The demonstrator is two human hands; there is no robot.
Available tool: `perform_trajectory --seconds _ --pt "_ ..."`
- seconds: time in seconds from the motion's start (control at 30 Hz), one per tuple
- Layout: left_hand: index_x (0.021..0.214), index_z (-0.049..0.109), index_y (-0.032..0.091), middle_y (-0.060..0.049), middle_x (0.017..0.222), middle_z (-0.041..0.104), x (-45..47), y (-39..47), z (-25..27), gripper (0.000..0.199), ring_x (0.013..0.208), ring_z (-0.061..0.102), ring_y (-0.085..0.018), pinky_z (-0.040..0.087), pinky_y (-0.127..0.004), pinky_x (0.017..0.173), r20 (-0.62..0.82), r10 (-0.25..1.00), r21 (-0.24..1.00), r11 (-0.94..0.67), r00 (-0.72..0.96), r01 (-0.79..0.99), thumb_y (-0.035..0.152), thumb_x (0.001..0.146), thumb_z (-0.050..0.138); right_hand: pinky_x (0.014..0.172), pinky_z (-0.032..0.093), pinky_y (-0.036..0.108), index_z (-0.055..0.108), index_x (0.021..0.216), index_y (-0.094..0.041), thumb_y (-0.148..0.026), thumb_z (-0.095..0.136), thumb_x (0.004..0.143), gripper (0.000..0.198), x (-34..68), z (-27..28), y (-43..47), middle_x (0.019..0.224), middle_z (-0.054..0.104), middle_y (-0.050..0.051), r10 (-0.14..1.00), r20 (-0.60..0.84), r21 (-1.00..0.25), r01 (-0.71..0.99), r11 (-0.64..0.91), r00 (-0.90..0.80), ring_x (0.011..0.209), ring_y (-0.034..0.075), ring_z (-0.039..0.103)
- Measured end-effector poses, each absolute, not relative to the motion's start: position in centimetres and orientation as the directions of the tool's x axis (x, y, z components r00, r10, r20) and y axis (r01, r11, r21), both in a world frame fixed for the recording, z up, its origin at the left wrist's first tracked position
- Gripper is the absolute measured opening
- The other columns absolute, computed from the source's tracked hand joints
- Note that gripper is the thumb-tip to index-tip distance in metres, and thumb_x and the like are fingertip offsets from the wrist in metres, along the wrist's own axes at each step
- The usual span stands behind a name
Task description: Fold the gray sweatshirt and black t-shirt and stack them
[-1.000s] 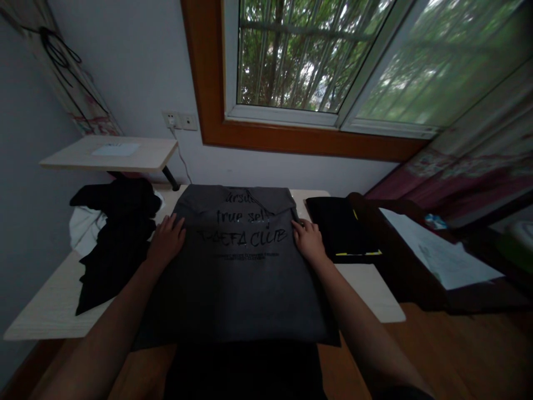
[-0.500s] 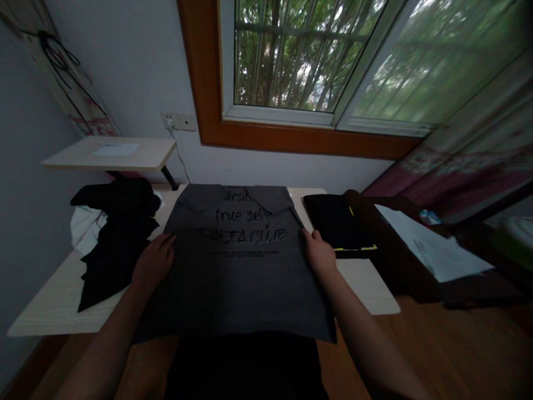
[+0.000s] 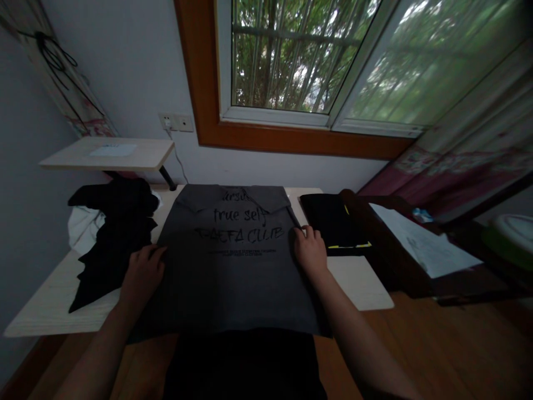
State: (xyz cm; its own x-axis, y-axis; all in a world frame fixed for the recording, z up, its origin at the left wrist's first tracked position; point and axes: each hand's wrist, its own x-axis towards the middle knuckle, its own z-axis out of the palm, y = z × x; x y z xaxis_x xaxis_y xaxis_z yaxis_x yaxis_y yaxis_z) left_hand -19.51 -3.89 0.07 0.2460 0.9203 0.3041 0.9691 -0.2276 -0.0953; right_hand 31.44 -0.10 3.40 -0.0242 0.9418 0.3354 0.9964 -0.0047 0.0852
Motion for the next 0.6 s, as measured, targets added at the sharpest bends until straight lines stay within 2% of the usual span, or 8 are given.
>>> perform_trajectory --seconds 0.13,0.27,0.37,0.47,0.6 --pt "0.13 0.065 0.015 -0.019 0.127 0.06 -19.1 -4.4 0.9 0.044 0.116 0.056 -0.033 0.049 -0.049 0.093 0.268 0.95 -0.042 -0.156 0.161 0.987 0.018 0.091 0.043 0.1 0.045 0.045 0.064 0.133 -0.018 -0.026 0.046 0.1 0.039 29.9 2.2 1.3 0.135 0.059 0.016 0.936 0.331 -0.008 0.991 0.133 -0.123 0.119 0.032 0.052" --pt "0.13 0.065 0.022 -0.013 0.121 0.057 -19.5 -5.1 1.2 0.044 0.094 0.062 -0.026 0.054 -0.042 0.087 0.228 0.973 0.052 -0.039 0.026 0.998 0.019 0.09 0.047 0.115 0.039 0.044 0.061 0.139 -0.018 -0.029 0.044 0.102 0.043 29.2 0.1 2.0 0.143 0.057 0.014 0.912 0.353 -0.081 0.964 0.252 -0.209 0.134 0.03 0.048" --pt "0.133 0.063 0.022 -0.012 0.12 0.054 -20.2 -5.5 1.3 0.043 0.083 0.062 -0.02 0.056 -0.036 0.076 0.174 0.985 0.077 -0.007 -0.006 0.997 0.022 0.094 0.042 0.117 0.037 0.046 0.06 0.141 -0.019 -0.034 0.043 0.103 0.044 29.8 -0.9 1.8 0.148 0.054 0.012 0.912 0.358 -0.109 0.962 0.252 -0.199 0.14 0.029 0.045" --pt "0.135 0.06 0.019 -0.012 0.121 0.049 -20.8 -5.8 1.3 0.044 0.081 0.062 -0.017 0.055 -0.03 0.068 0.114 0.993 0.092 0.012 -0.023 0.996 0.025 0.099 0.035 0.118 0.038 0.046 0.059 0.143 -0.02 -0.039 0.042 0.104 0.046 31.2 -1.2 1.1 0.153 0.051 0.012 0.924 0.331 -0.107 0.966 0.237 -0.191 0.142 0.03 0.044" --pt "0.139 0.056 0.021 -0.012 0.122 0.048 -21.0 -6.1 1.4 0.046 0.084 0.061 -0.017 0.054 -0.029 0.068 0.09 0.996 0.091 0.019 -0.027 0.996 0.026 0.1 0.033 0.117 0.037 0.05 0.056 0.145 -0.018 -0.041 0.041 0.104 0.049 33.1 -1.7 -0.3 0.157 0.046 0.014 0.936 0.327 -0.082 0.983 0.165 -0.13 0.144 0.031 0.043"
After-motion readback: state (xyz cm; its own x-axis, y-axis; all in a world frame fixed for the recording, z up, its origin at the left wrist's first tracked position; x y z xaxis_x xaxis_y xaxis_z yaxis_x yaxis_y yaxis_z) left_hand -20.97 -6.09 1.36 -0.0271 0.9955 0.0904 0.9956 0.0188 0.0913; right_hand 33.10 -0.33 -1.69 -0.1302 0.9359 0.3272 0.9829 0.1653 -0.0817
